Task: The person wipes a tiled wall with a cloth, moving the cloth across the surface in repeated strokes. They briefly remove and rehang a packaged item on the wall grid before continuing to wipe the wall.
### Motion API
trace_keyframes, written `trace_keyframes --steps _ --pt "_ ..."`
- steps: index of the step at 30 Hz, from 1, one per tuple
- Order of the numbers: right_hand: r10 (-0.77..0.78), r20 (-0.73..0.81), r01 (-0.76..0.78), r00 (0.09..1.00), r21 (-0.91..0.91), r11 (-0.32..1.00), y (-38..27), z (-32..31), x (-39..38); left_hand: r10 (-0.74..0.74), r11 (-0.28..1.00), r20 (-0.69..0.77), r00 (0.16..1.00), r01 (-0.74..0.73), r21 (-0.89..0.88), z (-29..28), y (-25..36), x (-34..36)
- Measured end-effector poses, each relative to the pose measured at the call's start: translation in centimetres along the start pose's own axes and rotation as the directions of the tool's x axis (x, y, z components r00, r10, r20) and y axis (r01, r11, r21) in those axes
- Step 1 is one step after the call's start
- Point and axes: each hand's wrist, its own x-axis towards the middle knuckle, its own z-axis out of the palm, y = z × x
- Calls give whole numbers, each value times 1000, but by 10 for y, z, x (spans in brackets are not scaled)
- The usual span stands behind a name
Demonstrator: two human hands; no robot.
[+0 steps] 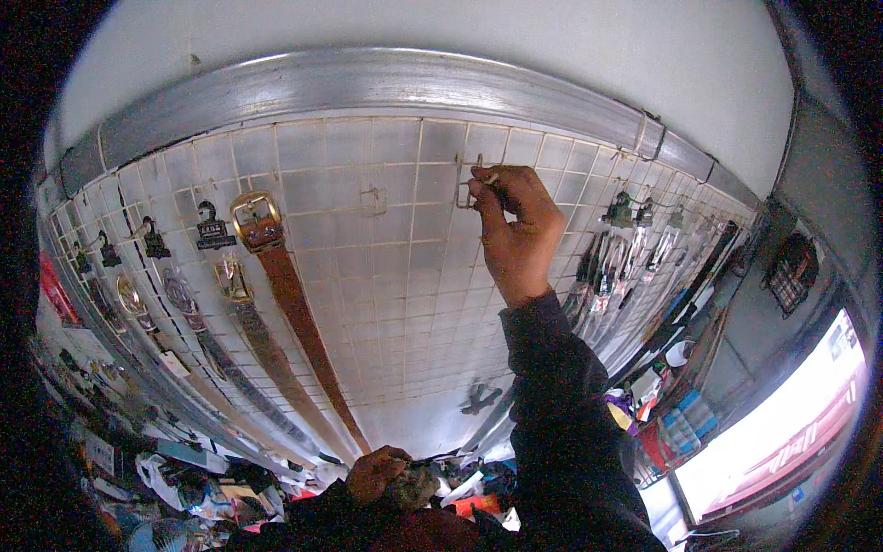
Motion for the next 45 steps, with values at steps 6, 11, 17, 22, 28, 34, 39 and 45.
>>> trace_keyframes --steps 6,11,17,22,28,34,39,45 --pt "-11 24 12 1000 -63 998 7 -2 -15 61 997 -54 997 -63 -37 -2 10 -8" --pt "-2 91 22 996 -221 975 15 -19 -48 -35 971 22 999 39 -236 -6 -10 6" --pt "229 95 -197 969 -267 943 26 -59 -120 30 967 111 993 -1 -254 -14 -30 16" --pt "365 83 -327 927 -293 898 27 -84 -165 257 949 197 946 -286 133 -10 -18 19" --pt "375 -182 -417 909 -399 817 37 -144 -167 -38 999 401 915 38 9 -26 -40 23" --pt "290 -358 -426 887 -396 814 62 -203 -112 78 953 383 921 -182 243 -26 -50 24" --pt "268 -266 -376 926 -571 730 85 -216 -90 -4 986 314 949 -49 159 -7 -7 7" --pt "478 -237 -524 846 -529 667 100 -199 -105 -172 985 250 953 173 19 -7 -17 -1"
